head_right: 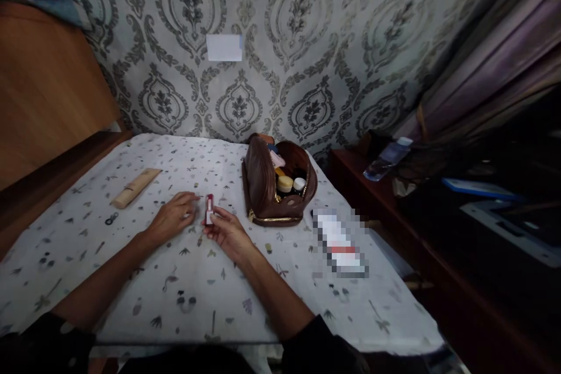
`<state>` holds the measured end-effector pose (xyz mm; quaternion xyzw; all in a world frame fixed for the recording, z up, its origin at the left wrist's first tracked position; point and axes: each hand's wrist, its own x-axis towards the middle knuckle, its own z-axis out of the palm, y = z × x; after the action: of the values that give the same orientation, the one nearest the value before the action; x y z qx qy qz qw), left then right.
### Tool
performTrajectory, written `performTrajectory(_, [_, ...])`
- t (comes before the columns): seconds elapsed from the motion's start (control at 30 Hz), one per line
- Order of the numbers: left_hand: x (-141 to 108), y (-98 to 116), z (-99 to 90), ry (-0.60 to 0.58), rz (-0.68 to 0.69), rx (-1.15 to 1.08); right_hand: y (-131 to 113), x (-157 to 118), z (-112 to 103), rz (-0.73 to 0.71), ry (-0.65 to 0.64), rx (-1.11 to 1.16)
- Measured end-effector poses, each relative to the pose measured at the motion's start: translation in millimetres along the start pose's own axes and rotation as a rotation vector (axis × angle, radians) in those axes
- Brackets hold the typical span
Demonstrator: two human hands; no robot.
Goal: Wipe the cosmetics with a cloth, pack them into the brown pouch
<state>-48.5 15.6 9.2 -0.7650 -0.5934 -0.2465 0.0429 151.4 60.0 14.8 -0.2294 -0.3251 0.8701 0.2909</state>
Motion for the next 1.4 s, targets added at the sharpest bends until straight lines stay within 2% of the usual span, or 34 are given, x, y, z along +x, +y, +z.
performTrajectory(0.1, [0, 1, -0.7, -0.050, 0.013, -0.013, -1, -3, -1, 0.006, 0.003, -0.026])
performTrajectory(0.27, [-4, 7, 1.3, 0.020, -0.181, 0.072, 2, -5, 3, -0.013, -0.059, -0.081])
performTrajectory(0.33, [-5, 10, 1.4, -0.005, -0.207, 0.111, 5, -5, 4, -0.032, -0.071, -0.116])
performTrajectory(0.5, [-14, 16, -7.5, -0.165, -0.086, 0.165, 12, -1, -2, -0.119, -0.096, -0.292])
performTrajectory(0.6, [-27, 15, -21.2, -0.220, -0.043, 0.048, 12, 0, -7, -0.187, -0.106, -0.415])
performTrajectory(0.7, [-41, 12, -35.3, -0.220, -0.035, -0.051, 10, 0, -9, -0.215, -0.119, -0.514])
performTrajectory(0.8, [-54, 9, -45.5, -0.183, -0.159, -0.065, 10, 1, -10, -0.196, -0.117, -0.583])
performTrajectory(0.9, [-63, 7, -52.0, -0.082, -0.358, -0.100, 13, 3, -12, -0.192, -0.101, -0.649])
performTrajectory(0.97, [-66, 8, -54.5, -0.025, -0.413, -0.125, 14, 4, -14, -0.207, -0.097, -0.697])
performTrajectory(1.1, [-62, 20, -54.9, -0.013, -0.339, -0.145, 15, 3, -16, -0.270, -0.102, -0.772])
performTrajectory(1.23, [-50, 39, -51.5, -0.050, -0.254, -0.197, 13, 0, -15, -0.381, -0.045, -0.874])
performTrajectory(1.4, [-34, 61, -47.0, -0.034, -0.202, -0.158, 12, -4, -8, -0.391, -0.016, -0.874])
